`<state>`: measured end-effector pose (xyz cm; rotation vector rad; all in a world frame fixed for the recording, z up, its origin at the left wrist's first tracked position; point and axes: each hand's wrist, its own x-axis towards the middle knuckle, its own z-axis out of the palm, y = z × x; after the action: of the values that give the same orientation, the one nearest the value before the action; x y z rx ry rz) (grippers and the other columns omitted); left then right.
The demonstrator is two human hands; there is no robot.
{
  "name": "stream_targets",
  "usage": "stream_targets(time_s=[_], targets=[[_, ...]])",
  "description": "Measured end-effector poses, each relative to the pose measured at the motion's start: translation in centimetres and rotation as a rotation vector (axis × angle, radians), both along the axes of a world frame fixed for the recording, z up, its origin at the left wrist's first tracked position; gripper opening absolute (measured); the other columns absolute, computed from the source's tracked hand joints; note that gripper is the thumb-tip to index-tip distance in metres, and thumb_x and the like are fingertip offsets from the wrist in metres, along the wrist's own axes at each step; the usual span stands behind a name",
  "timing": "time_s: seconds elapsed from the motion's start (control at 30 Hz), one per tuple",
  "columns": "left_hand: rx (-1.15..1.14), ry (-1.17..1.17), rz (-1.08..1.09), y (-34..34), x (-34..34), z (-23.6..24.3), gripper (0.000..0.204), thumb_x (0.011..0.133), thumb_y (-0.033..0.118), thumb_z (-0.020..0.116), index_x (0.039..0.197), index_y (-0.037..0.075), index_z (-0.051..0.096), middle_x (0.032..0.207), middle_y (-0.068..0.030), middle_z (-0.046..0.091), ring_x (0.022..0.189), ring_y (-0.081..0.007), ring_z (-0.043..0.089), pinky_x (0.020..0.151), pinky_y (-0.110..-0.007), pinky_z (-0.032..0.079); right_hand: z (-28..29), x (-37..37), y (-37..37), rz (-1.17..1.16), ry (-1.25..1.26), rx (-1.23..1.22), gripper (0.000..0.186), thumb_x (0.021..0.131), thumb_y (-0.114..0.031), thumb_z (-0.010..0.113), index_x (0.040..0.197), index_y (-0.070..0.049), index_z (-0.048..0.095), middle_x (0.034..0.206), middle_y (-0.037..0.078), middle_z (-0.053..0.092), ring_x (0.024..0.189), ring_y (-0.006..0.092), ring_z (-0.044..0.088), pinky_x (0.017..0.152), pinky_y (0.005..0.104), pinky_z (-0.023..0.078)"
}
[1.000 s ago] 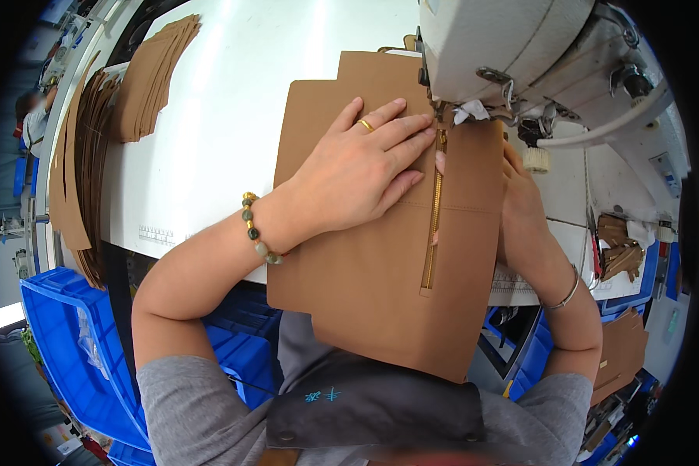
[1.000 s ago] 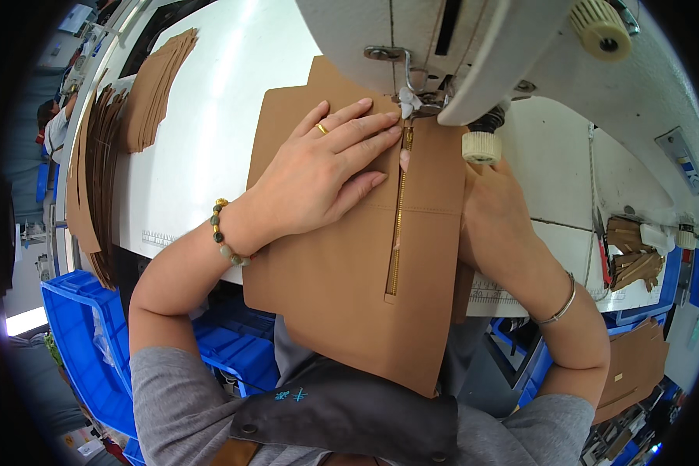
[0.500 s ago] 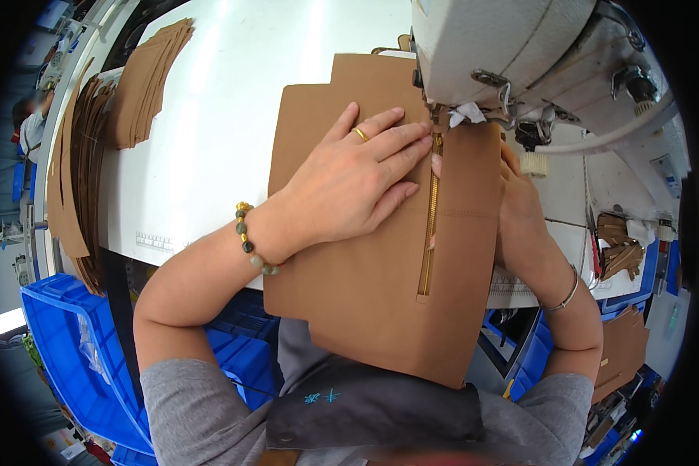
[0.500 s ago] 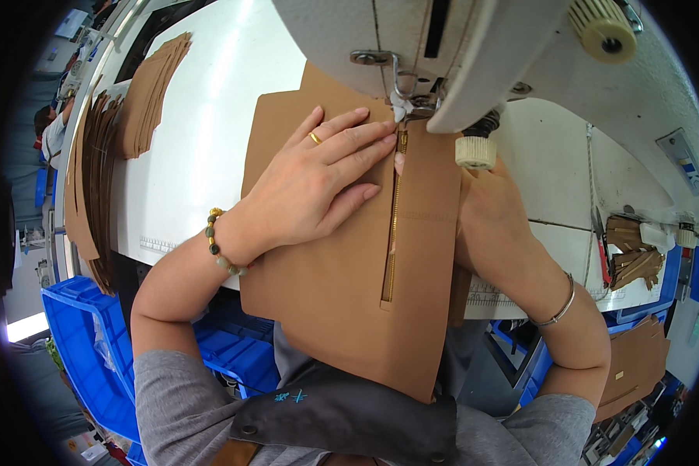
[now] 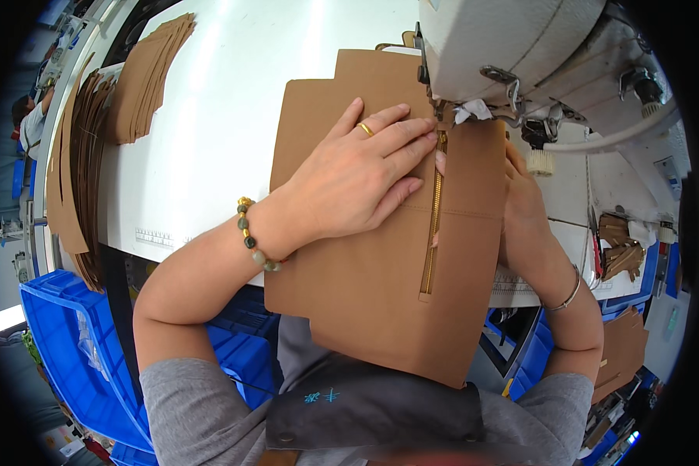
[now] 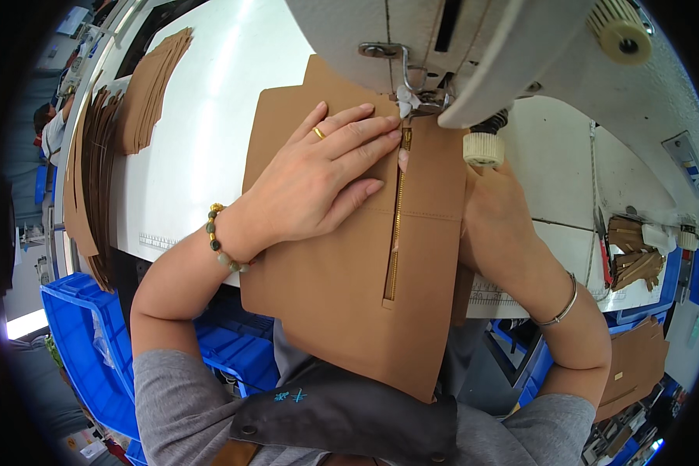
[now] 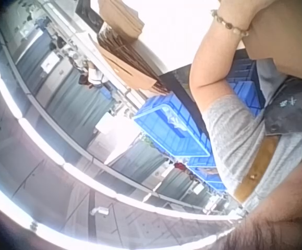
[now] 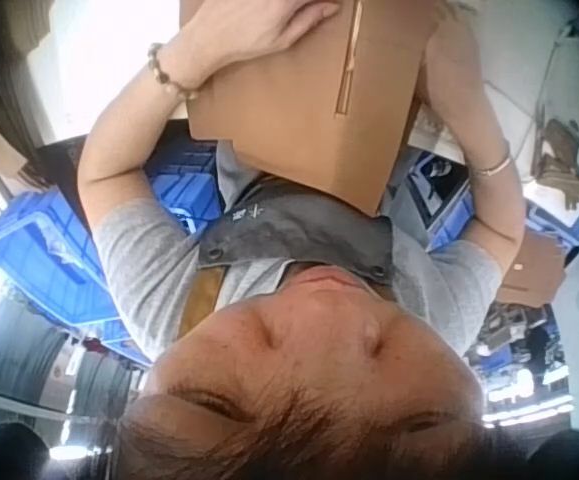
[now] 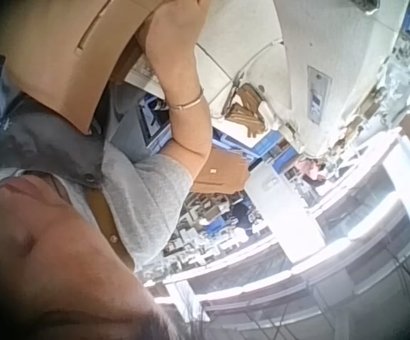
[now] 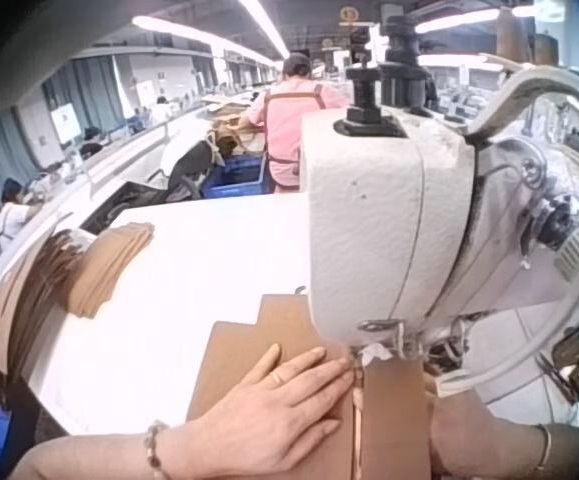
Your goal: Sewing a zipper onto a leather panel using an industrial sewing machine.
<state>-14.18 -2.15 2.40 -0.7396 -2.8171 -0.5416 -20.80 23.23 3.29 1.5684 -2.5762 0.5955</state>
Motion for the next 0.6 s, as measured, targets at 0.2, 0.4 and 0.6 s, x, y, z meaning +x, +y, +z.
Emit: stream_targets(time_s=[0.2, 0.4, 0.6], targets=[[-0.004, -0.003, -0.002, -0.08, -0.01, 0.02, 0.054, 0.098, 0.023, 0.066, 0.148, 0.005, 0.058, 0.156, -0.0108, 0.054, 0.149, -0.0343, 0.045, 0.12, -0.066, 0.034, 0.09, 0.08, 0.07, 0.003, 0.006, 0.028, 0.061, 0.082, -0.026, 0.079, 0.14, -0.01, 0.068, 0.129, 0.012, 0.071, 0.122, 0.0327, 0.066, 0.117, 0.0475, 0.042], [-0.004, -0.009, -0.007, -0.08, -0.01, -0.03, 0.053, 0.098, 0.022, 0.066, 0.147, 0.006, 0.058, 0.156, -0.0106, 0.053, 0.149, -0.0341, 0.045, 0.12, -0.066, 0.033, -0.25, -0.03, 0.1, 0.011, 0.022, 0.012, 0.062, 0.081, -0.026, 0.08, 0.14, -0.009, 0.067, 0.13, 0.012, 0.071, 0.123, 0.0321, 0.066, 0.116, 0.0491, 0.042], [-0.015, -0.009, -0.01, -0.1, -0.11, 0.07, 0.052, 0.099, 0.022, 0.065, 0.148, 0.006, 0.058, 0.157, -0.0099, 0.052, 0.149, -0.0335, 0.044, 0.121, -0.066, 0.033, -0.2, -0.15, 0.09, 0.025, 0.009, -0.018, 0.06, 0.082, -0.024, 0.079, 0.14, -0.009, 0.068, 0.129, 0.012, 0.071, 0.123, 0.0317, 0.066, 0.116, 0.0493, 0.042]])
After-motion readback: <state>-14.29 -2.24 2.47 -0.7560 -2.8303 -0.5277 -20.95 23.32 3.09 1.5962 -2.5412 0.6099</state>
